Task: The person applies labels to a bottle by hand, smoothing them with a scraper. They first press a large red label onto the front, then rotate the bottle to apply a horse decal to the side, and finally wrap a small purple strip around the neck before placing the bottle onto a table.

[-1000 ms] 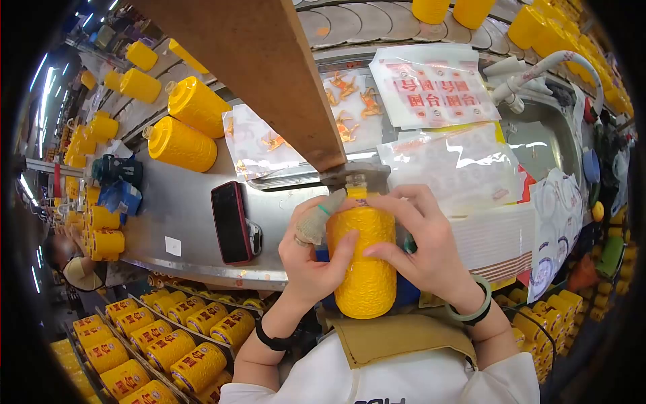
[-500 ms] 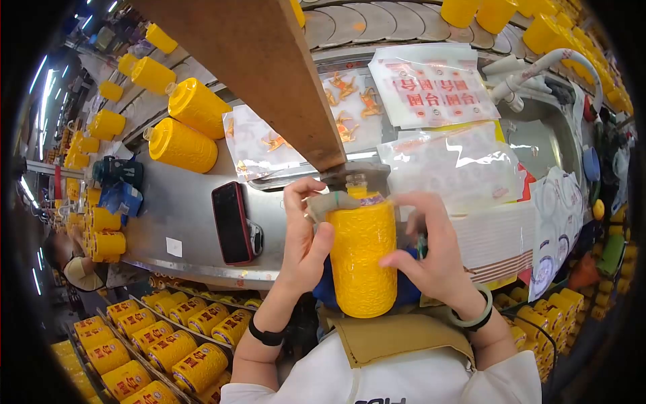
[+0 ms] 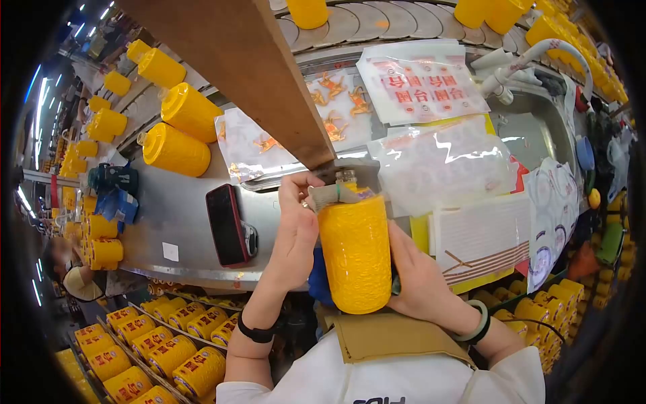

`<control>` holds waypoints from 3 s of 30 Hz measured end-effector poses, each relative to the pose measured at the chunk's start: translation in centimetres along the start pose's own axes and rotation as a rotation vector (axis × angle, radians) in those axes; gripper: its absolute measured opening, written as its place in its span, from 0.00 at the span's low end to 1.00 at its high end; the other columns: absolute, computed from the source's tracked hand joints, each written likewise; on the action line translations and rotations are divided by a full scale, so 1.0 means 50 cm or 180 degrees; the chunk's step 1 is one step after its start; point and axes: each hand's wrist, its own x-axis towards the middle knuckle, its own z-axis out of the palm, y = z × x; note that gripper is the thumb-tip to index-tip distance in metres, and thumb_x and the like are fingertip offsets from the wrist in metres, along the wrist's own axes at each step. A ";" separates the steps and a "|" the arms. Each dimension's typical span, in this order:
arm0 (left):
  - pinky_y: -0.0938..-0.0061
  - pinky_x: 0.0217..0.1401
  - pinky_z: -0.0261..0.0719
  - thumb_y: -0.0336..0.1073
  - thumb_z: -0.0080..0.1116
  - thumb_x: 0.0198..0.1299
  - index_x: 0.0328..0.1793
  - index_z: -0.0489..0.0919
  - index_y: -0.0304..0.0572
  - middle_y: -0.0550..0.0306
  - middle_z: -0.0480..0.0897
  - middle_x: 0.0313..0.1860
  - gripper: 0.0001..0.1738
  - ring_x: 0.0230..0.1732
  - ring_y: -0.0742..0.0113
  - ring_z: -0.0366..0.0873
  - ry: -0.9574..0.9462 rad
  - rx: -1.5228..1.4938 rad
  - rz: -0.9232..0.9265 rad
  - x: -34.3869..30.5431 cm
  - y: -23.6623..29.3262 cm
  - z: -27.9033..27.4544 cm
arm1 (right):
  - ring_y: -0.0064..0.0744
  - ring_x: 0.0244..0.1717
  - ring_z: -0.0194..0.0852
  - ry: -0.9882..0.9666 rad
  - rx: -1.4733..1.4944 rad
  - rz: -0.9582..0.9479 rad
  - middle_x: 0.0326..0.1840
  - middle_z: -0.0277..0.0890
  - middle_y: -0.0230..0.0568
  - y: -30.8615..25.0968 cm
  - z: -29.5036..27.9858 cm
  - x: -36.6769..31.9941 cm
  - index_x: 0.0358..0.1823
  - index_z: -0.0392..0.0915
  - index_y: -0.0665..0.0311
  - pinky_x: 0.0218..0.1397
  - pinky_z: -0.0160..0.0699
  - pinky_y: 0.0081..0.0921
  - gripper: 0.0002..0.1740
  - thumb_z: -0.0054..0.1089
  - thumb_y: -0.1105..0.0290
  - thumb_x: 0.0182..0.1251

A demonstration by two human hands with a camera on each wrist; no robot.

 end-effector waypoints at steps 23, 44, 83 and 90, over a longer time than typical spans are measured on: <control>0.64 0.72 0.62 0.65 0.27 0.82 0.58 0.89 0.33 0.52 0.72 0.65 0.46 0.61 0.62 0.66 0.0349 0.1211 0.0608 -0.012 -0.019 0.001 | 0.59 0.69 0.75 0.0045 -0.0303 0.0044 0.81 0.61 0.69 -0.016 0.008 0.001 0.82 0.50 0.83 0.65 0.81 0.40 0.64 0.83 0.67 0.48; 0.62 0.81 0.55 0.76 0.23 0.77 0.66 0.63 0.45 0.59 0.73 0.61 0.41 0.70 0.67 0.68 0.0006 -0.0533 -0.0210 0.005 -0.054 -0.012 | 0.45 0.36 0.74 0.0470 -0.0339 -0.0151 0.75 0.65 0.80 -0.043 0.002 0.005 0.75 0.64 0.86 0.43 0.80 0.33 0.51 0.68 0.79 0.41; 0.65 0.67 0.78 0.23 0.67 0.62 0.63 0.84 0.34 0.46 0.86 0.58 0.21 0.60 0.58 0.82 0.1210 0.0207 0.0959 -0.022 -0.024 0.031 | 0.58 0.50 0.87 0.0131 0.0023 -0.0105 0.53 0.81 0.65 -0.008 0.014 0.007 0.79 0.51 0.89 0.52 0.87 0.42 0.61 0.84 0.70 0.51; 0.66 0.67 0.78 0.24 0.65 0.62 0.63 0.83 0.32 0.46 0.86 0.58 0.21 0.62 0.55 0.82 0.0865 0.0574 0.0982 -0.024 -0.029 0.020 | 0.59 0.46 0.86 0.0267 -0.0070 -0.0227 0.51 0.81 0.64 -0.006 0.017 0.008 0.79 0.52 0.89 0.48 0.86 0.42 0.62 0.85 0.68 0.50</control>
